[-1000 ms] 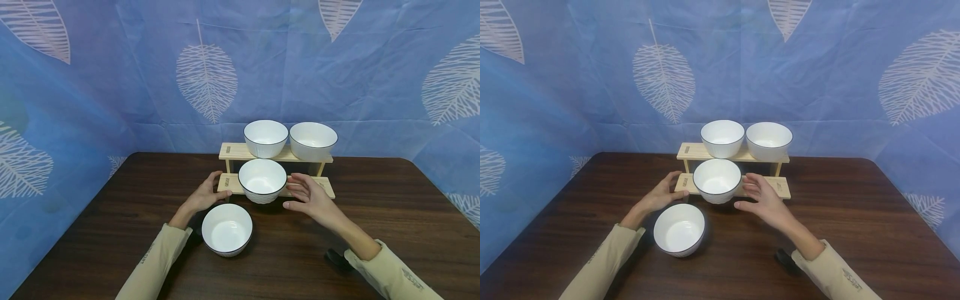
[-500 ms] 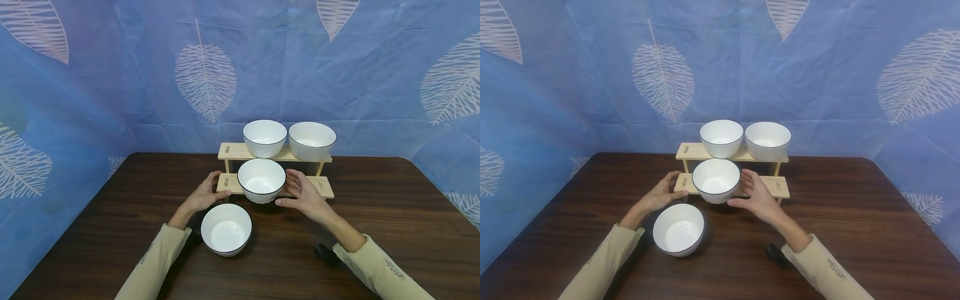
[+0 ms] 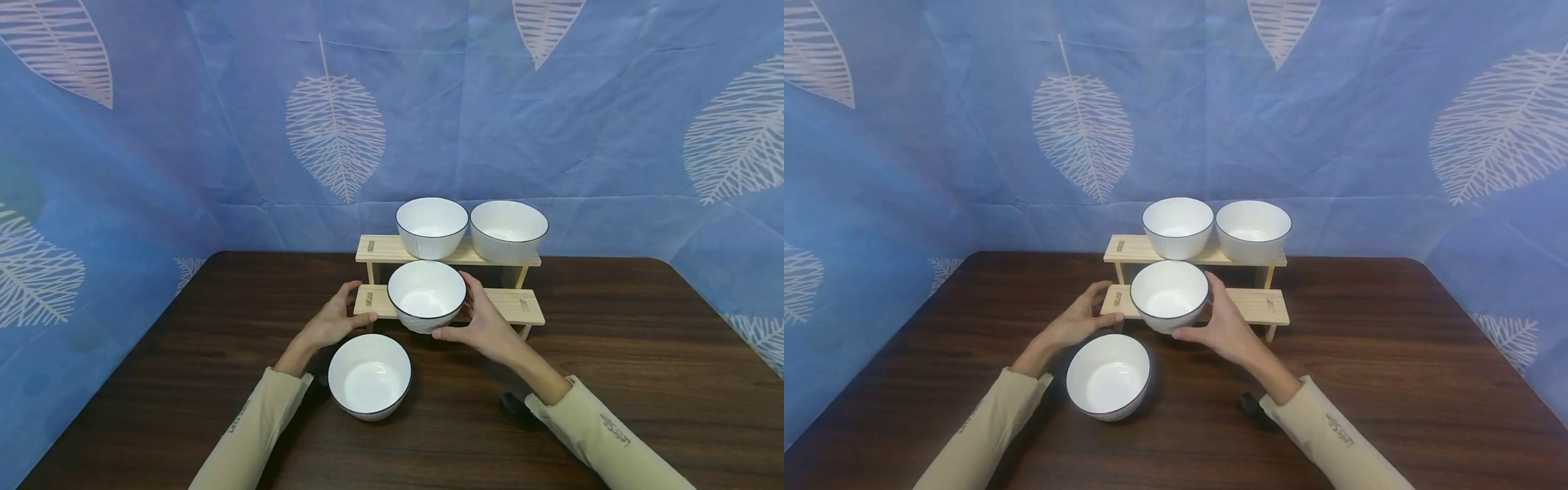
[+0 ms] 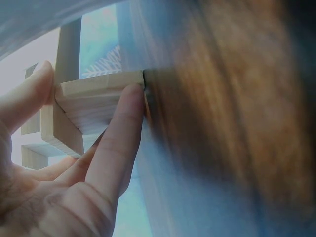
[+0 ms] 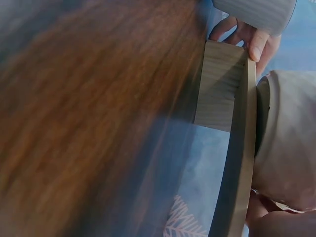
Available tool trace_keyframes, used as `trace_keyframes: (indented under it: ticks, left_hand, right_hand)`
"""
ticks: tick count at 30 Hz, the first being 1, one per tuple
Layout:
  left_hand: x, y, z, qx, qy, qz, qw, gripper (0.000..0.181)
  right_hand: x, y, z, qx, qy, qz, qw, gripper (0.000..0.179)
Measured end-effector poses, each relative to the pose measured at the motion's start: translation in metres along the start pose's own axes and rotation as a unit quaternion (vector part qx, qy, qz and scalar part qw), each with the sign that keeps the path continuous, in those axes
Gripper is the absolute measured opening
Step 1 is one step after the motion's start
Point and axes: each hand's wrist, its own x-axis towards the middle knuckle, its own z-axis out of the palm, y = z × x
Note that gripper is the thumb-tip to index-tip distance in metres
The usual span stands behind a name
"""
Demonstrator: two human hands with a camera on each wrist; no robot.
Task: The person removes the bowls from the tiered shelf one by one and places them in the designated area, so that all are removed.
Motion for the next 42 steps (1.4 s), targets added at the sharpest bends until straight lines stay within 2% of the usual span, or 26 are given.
trace_keyframes:
  ticks: [5, 12, 18, 24, 32, 37, 42]
  left_hand:
    - [0.000, -0.001, 0.000, -0.003, -0.001, 0.000, 1.0000, 0.080]
    - [-0.001, 0.000, 0.000, -0.005, -0.003, -0.001, 1.0000, 0.081]
    - [0.000, 0.001, 0.000, -0.001, 0.003, -0.003, 1.0000, 0.081]
    - [-0.001, 0.001, 0.001, -0.016, -0.006, 0.003, 0.9998, 0.080]
    - [-0.002, 0.001, 0.001, -0.024, -0.011, 0.007, 0.9996, 0.081]
    - [-0.001, 0.000, 0.001, -0.016, -0.002, 0.002, 0.9999, 0.081]
    - [0.000, 0.000, 0.001, -0.019, -0.007, -0.003, 0.9998, 0.081]
  right_hand:
    - [0.004, 0.000, 0.003, -0.013, -0.001, 0.010, 0.9999, 0.116]
    - [0.007, 0.004, 0.007, 0.042, 0.007, -0.002, 0.9991, 0.117]
    - [0.009, 0.006, 0.012, 0.062, 0.023, 0.000, 0.9978, 0.123]
    - [0.008, 0.005, 0.012, 0.047, 0.042, 0.008, 0.9980, 0.128]
    - [0.006, 0.003, 0.009, 0.039, 0.042, -0.006, 0.9983, 0.114]
    - [0.003, -0.001, 0.005, 0.026, 0.042, -0.001, 0.9988, 0.112]
    - [-0.007, -0.003, -0.001, 0.002, 0.046, 0.008, 0.9989, 0.111]
